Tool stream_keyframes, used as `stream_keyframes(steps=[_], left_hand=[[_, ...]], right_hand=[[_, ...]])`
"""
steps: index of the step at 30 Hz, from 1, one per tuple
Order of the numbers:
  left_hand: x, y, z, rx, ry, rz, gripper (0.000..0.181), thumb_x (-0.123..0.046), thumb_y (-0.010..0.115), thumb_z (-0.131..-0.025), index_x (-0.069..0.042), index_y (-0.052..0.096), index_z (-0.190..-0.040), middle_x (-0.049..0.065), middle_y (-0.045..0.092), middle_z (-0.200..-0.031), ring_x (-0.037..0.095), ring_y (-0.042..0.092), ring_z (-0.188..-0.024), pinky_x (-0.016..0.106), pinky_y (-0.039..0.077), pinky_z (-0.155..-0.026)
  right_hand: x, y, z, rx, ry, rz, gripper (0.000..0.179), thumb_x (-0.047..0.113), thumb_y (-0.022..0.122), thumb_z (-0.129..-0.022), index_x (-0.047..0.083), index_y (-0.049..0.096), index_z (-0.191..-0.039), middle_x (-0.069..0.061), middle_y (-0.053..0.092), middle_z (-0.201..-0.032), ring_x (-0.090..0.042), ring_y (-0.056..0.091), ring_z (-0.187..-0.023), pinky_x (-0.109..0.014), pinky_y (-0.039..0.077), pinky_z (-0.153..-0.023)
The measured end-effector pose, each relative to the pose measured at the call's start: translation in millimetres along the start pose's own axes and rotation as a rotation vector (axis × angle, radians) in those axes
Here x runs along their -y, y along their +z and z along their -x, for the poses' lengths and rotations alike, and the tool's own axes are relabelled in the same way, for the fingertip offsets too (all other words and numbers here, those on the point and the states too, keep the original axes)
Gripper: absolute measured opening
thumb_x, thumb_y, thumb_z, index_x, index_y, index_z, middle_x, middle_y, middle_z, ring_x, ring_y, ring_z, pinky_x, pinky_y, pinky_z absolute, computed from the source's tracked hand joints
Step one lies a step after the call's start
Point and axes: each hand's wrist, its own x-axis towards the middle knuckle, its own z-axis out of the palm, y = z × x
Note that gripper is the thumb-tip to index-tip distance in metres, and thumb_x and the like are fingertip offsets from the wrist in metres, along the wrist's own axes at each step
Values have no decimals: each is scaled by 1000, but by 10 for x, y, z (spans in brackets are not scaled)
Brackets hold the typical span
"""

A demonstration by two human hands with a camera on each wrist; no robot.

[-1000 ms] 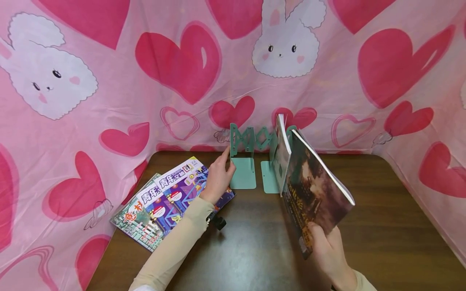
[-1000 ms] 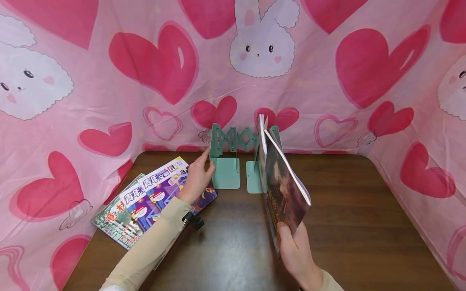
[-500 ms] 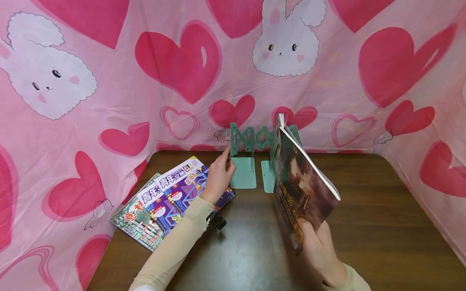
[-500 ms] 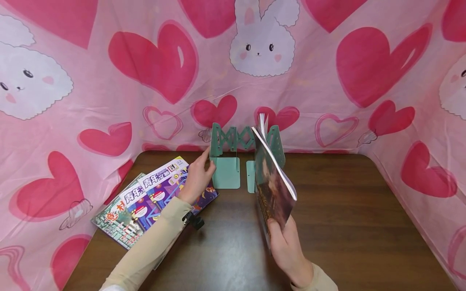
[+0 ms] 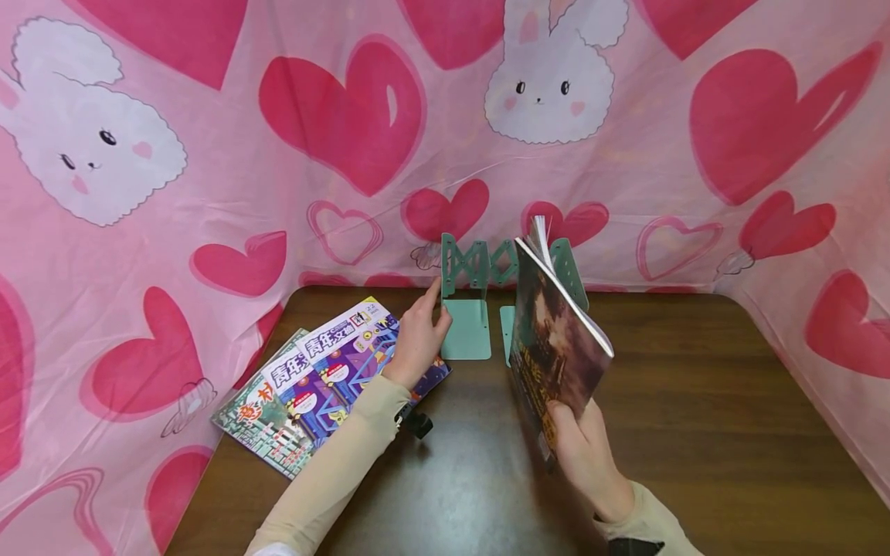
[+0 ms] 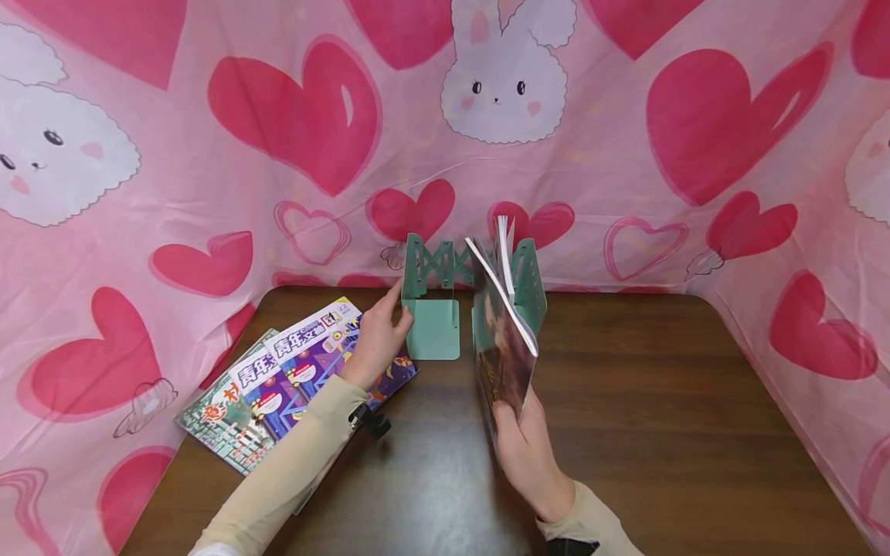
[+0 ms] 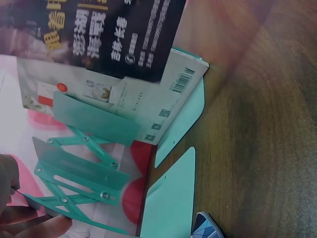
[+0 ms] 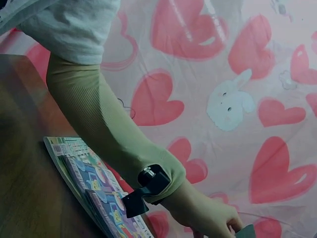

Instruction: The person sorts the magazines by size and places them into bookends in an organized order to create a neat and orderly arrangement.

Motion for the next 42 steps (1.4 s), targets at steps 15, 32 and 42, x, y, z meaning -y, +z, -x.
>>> stream_keyframes(steps=[15, 32, 42], left_hand=[[30, 21, 12, 0, -5, 12, 58, -10, 63, -100, -7, 47, -156, 19, 68, -134, 35, 69, -116, 50, 54, -101], [26, 19, 8, -12, 15, 1, 57, -10, 62, -101, -6, 48, -156, 20, 69, -131, 36, 71, -110, 50, 56, -97], [40, 26, 11, -10, 24, 4, 57, -12, 61, -102, -5, 46, -157, 20, 68, -132, 34, 71, -110, 49, 57, -97]], right_hand=[[-251, 298, -281, 16, 14, -122, 58, -17, 38, -91, -11, 47, -148, -27, 57, -144, -12, 56, -127, -14, 39, -106], [-481, 474, -623, 15, 17, -162, 71, -11, 33, -95, 6, 28, -164, -9, 40, -164, -23, 40, -146, -16, 29, -117], [-659, 571, -866, -27, 17, -94, 62, -4, 36, -99, 4, 35, -160, -16, 43, -161, -30, 40, -149, -48, 29, -123]])
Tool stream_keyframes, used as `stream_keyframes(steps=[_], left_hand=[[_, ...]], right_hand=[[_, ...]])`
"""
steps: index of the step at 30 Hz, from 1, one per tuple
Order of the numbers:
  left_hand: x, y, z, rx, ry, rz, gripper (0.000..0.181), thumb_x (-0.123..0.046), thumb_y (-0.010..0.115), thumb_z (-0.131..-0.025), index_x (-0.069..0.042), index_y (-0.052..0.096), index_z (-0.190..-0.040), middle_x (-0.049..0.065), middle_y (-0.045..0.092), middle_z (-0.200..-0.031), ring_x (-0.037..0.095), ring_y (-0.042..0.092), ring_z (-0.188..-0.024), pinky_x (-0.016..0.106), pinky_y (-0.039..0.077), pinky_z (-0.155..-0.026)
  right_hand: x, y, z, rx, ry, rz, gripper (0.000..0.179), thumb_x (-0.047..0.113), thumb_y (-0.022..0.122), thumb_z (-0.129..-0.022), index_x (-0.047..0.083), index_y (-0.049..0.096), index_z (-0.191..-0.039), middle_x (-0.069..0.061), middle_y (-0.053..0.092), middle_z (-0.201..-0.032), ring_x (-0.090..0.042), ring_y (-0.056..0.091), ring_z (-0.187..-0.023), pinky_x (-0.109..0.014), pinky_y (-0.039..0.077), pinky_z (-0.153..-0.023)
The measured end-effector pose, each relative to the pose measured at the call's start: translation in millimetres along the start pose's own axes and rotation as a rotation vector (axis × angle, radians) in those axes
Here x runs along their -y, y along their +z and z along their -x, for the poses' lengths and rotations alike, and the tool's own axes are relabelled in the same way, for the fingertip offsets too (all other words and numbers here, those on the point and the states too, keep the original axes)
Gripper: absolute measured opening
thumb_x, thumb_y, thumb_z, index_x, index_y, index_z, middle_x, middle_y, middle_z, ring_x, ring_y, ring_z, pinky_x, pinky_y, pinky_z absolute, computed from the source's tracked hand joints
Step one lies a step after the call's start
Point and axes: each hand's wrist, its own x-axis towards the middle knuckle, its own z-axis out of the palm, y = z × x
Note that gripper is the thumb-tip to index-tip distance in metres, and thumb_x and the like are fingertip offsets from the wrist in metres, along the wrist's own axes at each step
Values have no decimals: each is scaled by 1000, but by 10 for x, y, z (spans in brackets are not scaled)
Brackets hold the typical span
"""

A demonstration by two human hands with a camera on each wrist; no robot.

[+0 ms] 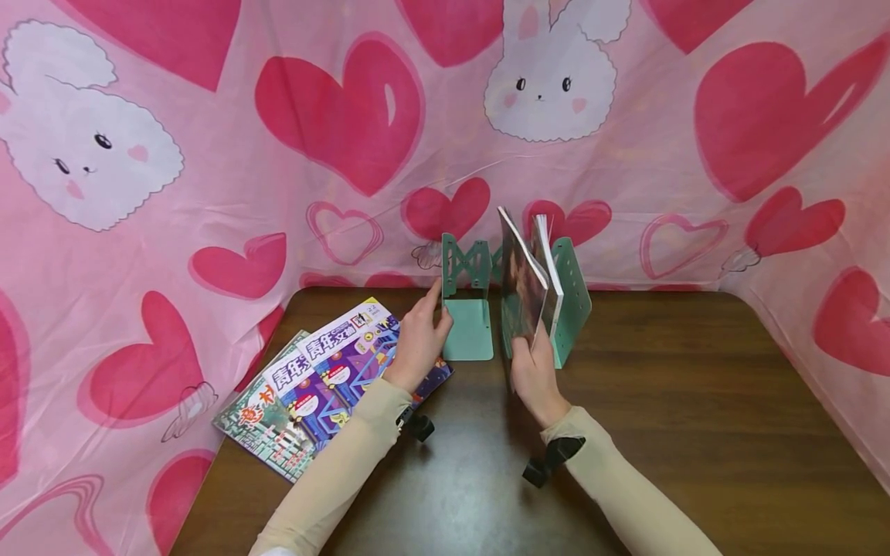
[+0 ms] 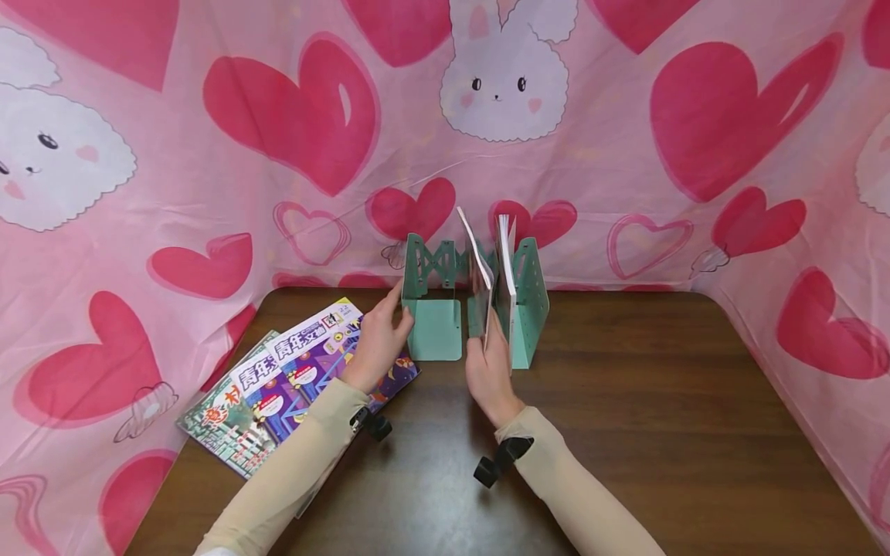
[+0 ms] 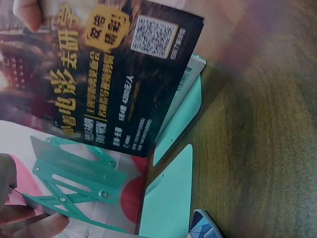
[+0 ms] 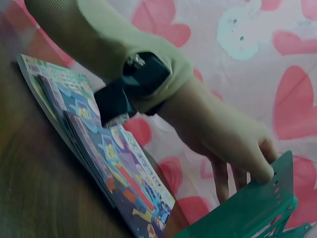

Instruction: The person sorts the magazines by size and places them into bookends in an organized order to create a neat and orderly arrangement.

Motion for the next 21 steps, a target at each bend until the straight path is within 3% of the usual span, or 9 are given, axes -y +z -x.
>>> stream_keyframes(steps=[4, 10, 15, 21], left_hand=[[3, -5, 2, 4, -1, 11, 57, -12, 61, -102, -4, 46, -157, 21, 68, -131, 35, 71, -110, 49, 56, -98], [4, -5, 0, 8, -6, 9, 57, -11, 61, -102, -5, 46, -157, 22, 69, -129, 35, 72, -107, 50, 57, -97], [10, 1, 7, 4, -5, 7, 57, -10, 61, -101, -5, 46, -157, 21, 69, -129, 34, 72, -108, 50, 57, -97], [13, 24, 2, -32, 33, -19, 56, -8, 61, -99, -3, 49, -154, 22, 71, -122, 34, 72, -100, 51, 58, -89]], right_hand=[[-63, 33, -67, -18, -3, -5, 62, -6, 36, -97, 0, 37, -158, -22, 46, -158, -39, 43, -145, -55, 31, -120], [-126, 79, -150, -26, -29, 52, 65, -5, 37, -97, 6, 37, -161, -13, 45, -161, -32, 42, -147, -54, 32, -120], [-175, 114, -202, -38, -9, 84, 63, -5, 38, -98, 7, 41, -159, -15, 48, -158, -35, 45, -145, -54, 36, -118], [-214, 154, -236, -49, -15, 101, 65, -6, 39, -96, 6, 39, -160, -15, 46, -159, -30, 43, -146, -52, 35, -118]])
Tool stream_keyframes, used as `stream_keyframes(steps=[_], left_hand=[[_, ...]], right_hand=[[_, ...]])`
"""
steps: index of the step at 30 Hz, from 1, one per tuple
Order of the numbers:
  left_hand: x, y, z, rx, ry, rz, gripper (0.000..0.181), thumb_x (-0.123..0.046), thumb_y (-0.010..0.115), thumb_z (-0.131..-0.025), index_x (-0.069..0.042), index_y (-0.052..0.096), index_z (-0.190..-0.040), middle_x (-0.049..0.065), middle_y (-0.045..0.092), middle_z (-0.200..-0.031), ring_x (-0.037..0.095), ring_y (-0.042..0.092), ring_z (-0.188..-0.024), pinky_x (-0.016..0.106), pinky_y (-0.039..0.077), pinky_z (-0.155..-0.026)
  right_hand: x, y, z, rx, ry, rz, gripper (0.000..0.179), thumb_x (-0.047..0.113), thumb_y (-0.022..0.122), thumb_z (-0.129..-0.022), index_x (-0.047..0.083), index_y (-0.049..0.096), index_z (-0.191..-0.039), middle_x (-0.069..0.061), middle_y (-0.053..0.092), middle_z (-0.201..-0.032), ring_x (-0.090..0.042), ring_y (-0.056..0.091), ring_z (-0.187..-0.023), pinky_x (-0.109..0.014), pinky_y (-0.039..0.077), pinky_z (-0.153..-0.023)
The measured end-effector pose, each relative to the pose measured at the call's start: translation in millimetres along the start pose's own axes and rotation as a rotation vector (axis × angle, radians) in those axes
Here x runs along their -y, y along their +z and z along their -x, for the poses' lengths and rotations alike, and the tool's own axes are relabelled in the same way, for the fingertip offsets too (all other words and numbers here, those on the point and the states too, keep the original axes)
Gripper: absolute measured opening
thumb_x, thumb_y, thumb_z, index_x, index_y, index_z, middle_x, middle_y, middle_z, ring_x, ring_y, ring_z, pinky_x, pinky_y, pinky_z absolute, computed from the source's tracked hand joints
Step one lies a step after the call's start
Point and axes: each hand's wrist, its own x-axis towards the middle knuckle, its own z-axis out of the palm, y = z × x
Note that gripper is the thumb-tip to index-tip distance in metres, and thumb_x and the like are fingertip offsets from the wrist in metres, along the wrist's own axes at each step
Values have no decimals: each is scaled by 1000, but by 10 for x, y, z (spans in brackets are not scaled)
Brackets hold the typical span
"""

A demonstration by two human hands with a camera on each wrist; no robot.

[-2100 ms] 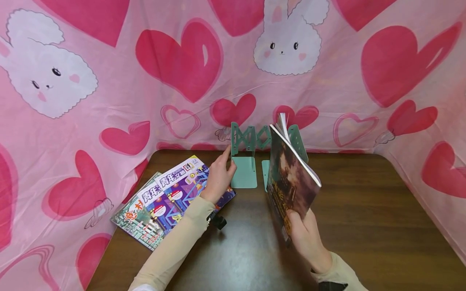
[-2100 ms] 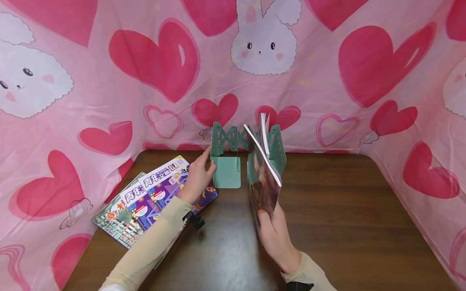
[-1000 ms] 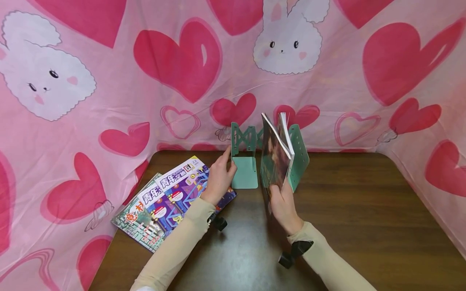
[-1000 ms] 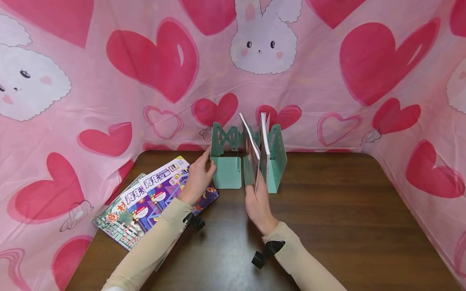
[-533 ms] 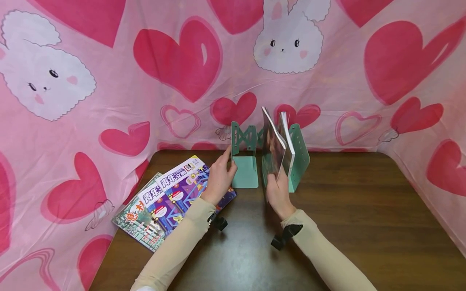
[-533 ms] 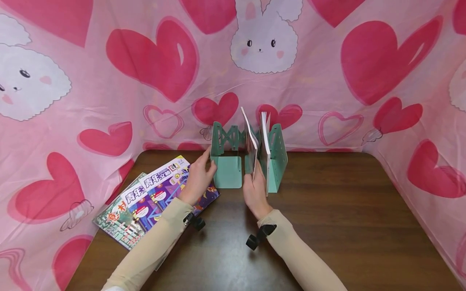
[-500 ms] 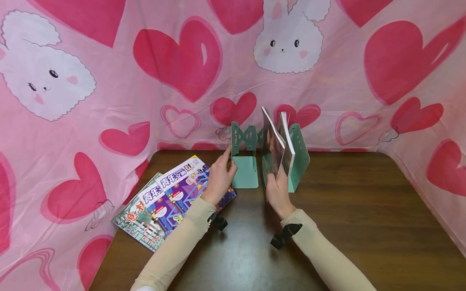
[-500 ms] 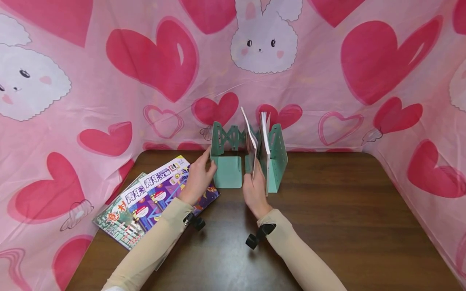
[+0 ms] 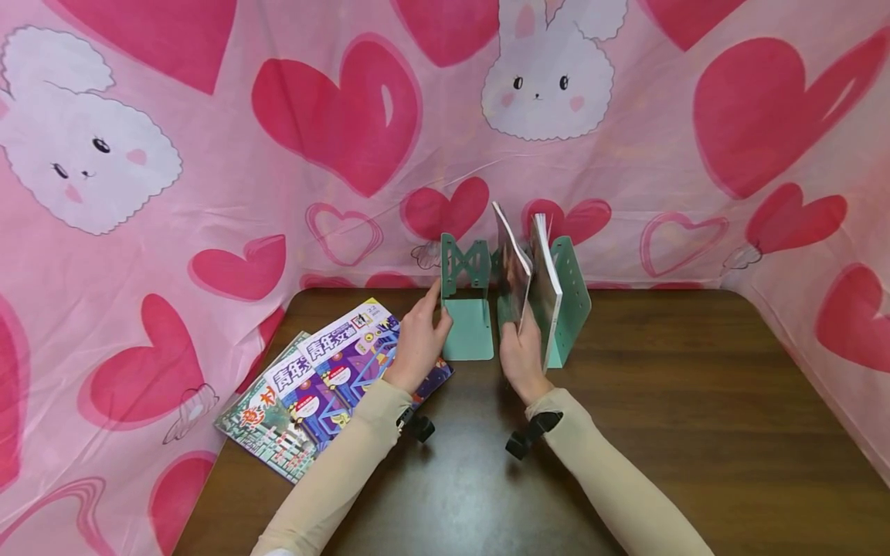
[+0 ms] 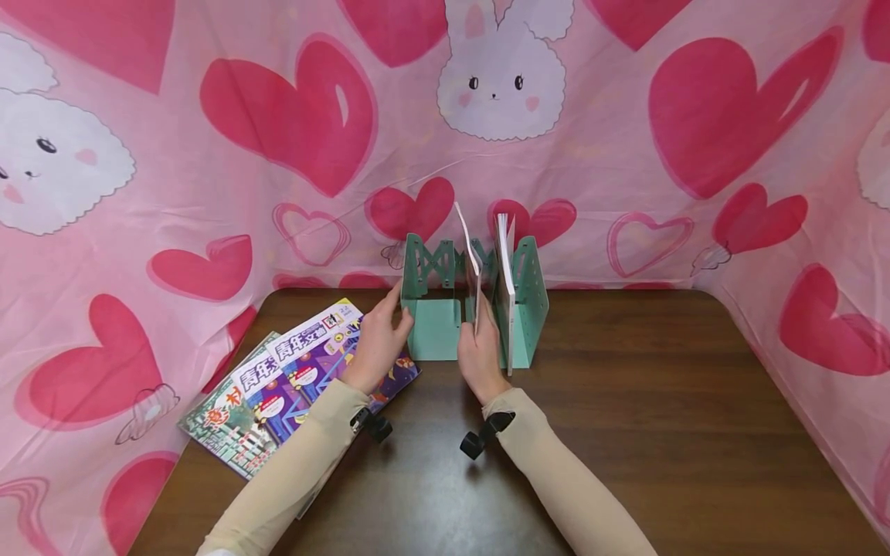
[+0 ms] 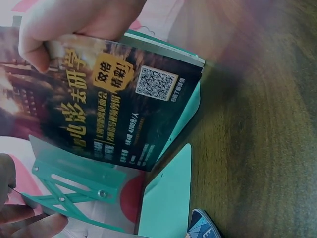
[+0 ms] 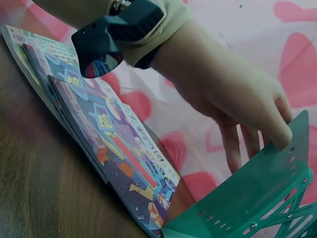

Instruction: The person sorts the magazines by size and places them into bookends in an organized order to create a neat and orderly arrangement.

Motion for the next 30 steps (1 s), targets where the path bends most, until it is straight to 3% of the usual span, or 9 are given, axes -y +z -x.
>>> stream_keyframes(steps=[5, 13, 26, 30], left_hand=[[1, 4, 4, -2, -4, -3, 56, -8, 61, -99, -4, 49, -154, 21, 71, -121, 34, 71, -97, 51, 58, -87], [10, 13, -1, -13, 4, -13, 57, -6, 63, -99, -4, 49, -154, 21, 71, -123, 35, 72, -105, 51, 58, -90], [7, 9, -19, 0, -5, 6, 58, -6, 63, -99, -5, 48, -155, 23, 70, -125, 35, 71, -106, 51, 58, -92], [2, 11, -5, 5, -12, 5, 58, -6, 63, -99, -5, 48, -155, 22, 71, -123, 33, 71, -99, 50, 59, -88]], right_hand=[[-59, 39, -17, 13, -6, 12, 67, -4, 38, -96, 6, 36, -161, -15, 44, -161, -29, 41, -147, -51, 35, -118], [-118, 116, -42, 38, -54, -1, 64, 0, 37, -99, 7, 34, -162, -12, 41, -163, -26, 40, -147, -52, 33, -119], [-197, 174, -79, 47, -77, 30, 66, -7, 42, -95, 2, 36, -160, -19, 44, -159, -32, 42, -146, -53, 33, -119], [-218, 170, -84, 65, -97, 72, 67, -5, 43, -94, -2, 33, -160, -22, 41, -160, -34, 40, -147, -55, 32, -120]])
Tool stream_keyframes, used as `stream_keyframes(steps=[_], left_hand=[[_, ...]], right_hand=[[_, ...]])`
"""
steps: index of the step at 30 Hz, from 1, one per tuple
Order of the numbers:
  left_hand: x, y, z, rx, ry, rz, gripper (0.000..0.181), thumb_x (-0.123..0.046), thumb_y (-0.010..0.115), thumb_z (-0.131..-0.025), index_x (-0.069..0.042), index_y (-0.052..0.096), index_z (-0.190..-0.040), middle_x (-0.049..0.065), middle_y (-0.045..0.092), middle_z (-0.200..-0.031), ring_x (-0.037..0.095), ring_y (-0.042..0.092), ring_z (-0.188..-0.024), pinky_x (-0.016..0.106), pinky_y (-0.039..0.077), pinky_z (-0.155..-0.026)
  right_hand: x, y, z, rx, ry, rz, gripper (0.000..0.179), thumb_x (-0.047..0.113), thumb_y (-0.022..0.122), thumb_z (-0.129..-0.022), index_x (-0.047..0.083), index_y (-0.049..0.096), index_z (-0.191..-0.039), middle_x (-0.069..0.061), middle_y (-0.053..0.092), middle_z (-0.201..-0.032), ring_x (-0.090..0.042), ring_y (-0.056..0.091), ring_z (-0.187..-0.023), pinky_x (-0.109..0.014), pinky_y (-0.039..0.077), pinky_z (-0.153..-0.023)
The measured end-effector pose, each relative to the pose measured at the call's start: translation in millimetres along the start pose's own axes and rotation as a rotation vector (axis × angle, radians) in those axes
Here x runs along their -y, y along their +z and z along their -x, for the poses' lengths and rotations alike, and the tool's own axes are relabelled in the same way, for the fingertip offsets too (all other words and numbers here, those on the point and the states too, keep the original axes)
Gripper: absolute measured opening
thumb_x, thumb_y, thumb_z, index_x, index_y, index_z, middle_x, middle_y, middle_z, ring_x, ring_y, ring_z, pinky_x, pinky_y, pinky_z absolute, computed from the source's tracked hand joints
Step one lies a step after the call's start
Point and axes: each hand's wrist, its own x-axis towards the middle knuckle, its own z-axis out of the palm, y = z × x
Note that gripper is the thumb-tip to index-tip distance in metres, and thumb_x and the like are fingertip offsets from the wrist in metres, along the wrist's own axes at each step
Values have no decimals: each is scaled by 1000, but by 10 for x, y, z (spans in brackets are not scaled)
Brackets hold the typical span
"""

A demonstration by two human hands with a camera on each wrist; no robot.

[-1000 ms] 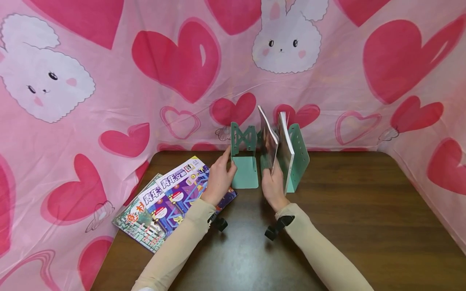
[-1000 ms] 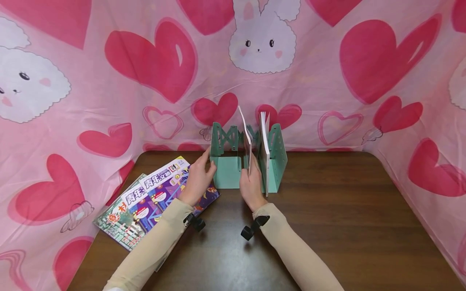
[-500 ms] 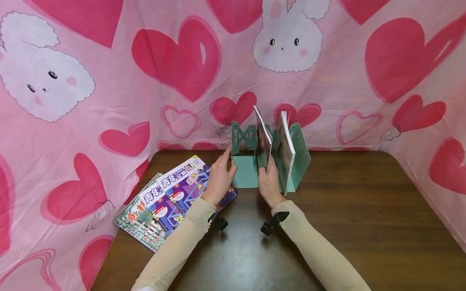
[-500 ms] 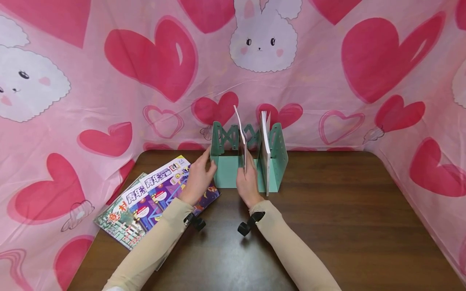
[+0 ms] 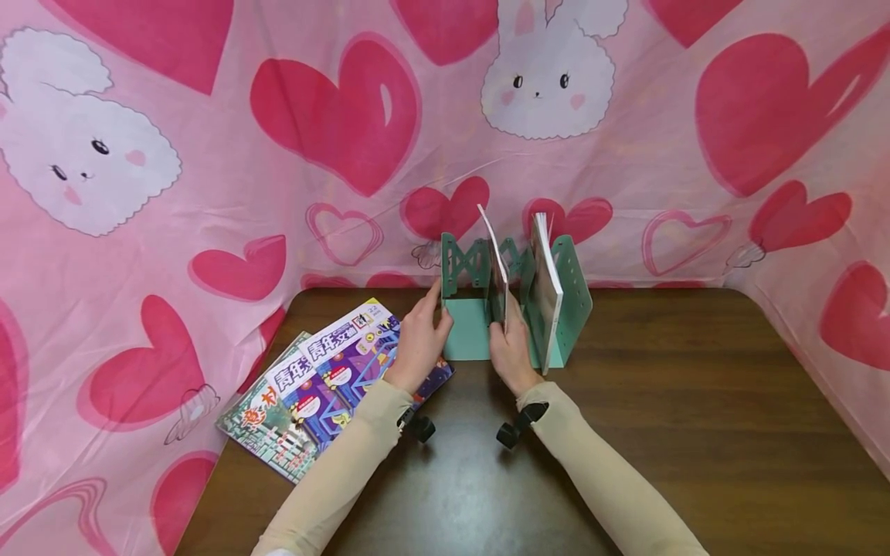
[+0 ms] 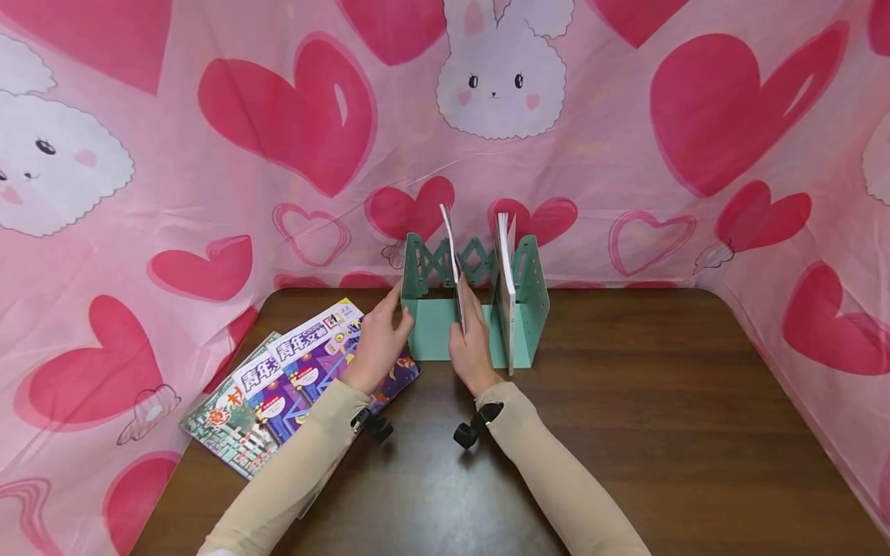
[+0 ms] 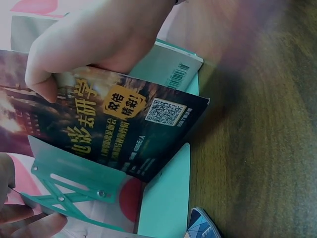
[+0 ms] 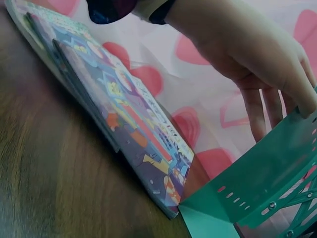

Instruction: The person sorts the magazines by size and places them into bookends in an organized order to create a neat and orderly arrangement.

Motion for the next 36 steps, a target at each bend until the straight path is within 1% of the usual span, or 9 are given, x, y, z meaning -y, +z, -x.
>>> stream_keyframes(steps=[4, 10, 15, 22, 26, 31, 36], left_hand=[[-6, -4, 3, -5, 9, -2, 57, -7, 63, -100, -4, 48, -155, 22, 71, -122, 34, 72, -101, 50, 59, -89], [-13, -8, 3, -5, 13, -4, 58, -8, 62, -99, -4, 47, -156, 23, 70, -125, 35, 72, -105, 52, 58, -90], [-13, -9, 0, -3, 7, -7, 58, -9, 62, -99, -4, 48, -155, 23, 70, -126, 36, 71, -108, 52, 58, -92], [-27, -22, 12, -2, 0, 3, 58, -7, 63, -99, -6, 48, -155, 21, 71, -124, 35, 72, -105, 51, 58, -91], [-24, -15, 8, -6, 4, 0, 58, -8, 62, -99, -5, 48, -155, 22, 70, -126, 36, 71, -109, 51, 58, -93], [-33, -14, 10, -2, -1, 0, 58, -7, 63, -99, -5, 48, -155, 21, 70, -125, 34, 71, -107, 51, 58, -92], [-39, -13, 6, -5, 4, -1, 58, -6, 63, -99, -4, 49, -155, 22, 71, -123, 34, 72, -103, 51, 59, -89]], right_hand=[[-16, 3, -2, 2, -14, 43, 69, -3, 44, -93, -4, 30, -161, -23, 40, -161, -37, 39, -148, -57, 31, -120], [-27, 22, -7, -8, -44, 39, 70, -3, 43, -93, -2, 30, -161, -23, 40, -161, -36, 41, -147, -56, 33, -118], [-41, 29, -13, -9, -74, 47, 75, -8, 46, -90, 0, 29, -163, -22, 40, -161, -36, 41, -146, -55, 35, -117], [-30, 14, -14, 17, -76, 38, 77, -11, 49, -88, -1, 30, -162, -23, 39, -162, -36, 41, -146, -55, 35, -117], [-29, 6, -30, 26, -73, 30, 75, -10, 49, -89, -3, 29, -162, -24, 37, -162, -36, 38, -148, -55, 32, -119], [-44, 2, -21, 29, -72, 45, 74, -7, 50, -90, -3, 29, -162, -24, 37, -162, -36, 39, -147, -56, 33, -119], [-58, -4, -15, 28, -102, 48, 73, -3, 53, -92, -2, 30, -162, -24, 40, -160, -38, 43, -144, -58, 36, -116]])
